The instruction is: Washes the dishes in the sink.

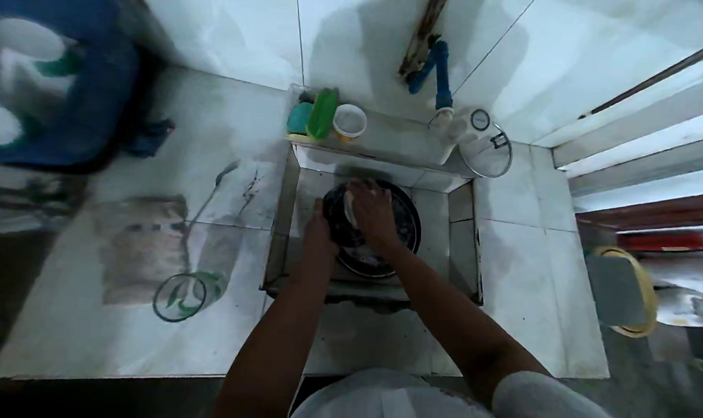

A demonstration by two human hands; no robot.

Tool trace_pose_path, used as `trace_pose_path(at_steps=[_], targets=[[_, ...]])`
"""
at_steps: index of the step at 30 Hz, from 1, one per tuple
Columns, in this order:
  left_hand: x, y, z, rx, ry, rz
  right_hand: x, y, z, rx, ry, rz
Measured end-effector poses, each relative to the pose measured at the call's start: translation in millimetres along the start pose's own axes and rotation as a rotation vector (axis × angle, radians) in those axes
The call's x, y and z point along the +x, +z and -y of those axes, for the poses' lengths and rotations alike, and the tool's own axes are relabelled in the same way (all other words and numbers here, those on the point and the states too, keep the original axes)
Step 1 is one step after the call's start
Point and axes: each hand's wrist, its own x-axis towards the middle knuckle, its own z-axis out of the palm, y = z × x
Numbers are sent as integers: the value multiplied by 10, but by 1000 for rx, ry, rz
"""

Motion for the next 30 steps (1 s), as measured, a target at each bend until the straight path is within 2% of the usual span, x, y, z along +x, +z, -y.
trace_pose_path(at_steps=[1, 2, 4, 6, 10, 14, 15, 18, 19, 21, 23, 25, 27, 30], targets=[[32, -21, 20, 4, 4, 8, 82, -39, -12, 39, 66, 34], [74, -37, 25, -10, 5, 10, 122, -55, -14, 46, 40, 50], [148, -84, -4, -32, 10, 15, 128, -76, -20, 33, -143, 79], [129, -125, -16, -16, 3, 21, 140, -130, -65, 2, -159, 98], [137, -212, -11, 2, 36, -3, 618, -183, -90, -103, 148, 136], [141, -374, 55, 109, 72, -9, 1512, -184, -135, 46, 275, -178], [98, -387, 57, 126, 74, -13, 1742, -174, -179, 121, 324, -180], [-98, -376, 25, 213, 107, -40, 2035, -320, -108, 142, 419, 64], [-173, -353, -1, 259, 128, -26, 2009, -416, -26, 77, 382, 75], [-305, -287, -44, 385, 195, 70, 1781, -738, 201, -73, 198, 22], [-410, -146, -105, 513, 260, 155, 1409, -1237, 392, -206, -8, -16], [-469, 51, -164, 650, 265, 233, 1016, -1795, 490, -385, -87, -23], [-484, 331, -182, 809, 287, 318, 734, -2244, 471, -576, -30, 28], [-474, 844, -125, 972, 309, 438, 700, -2581, 371, -681, 156, 282]])
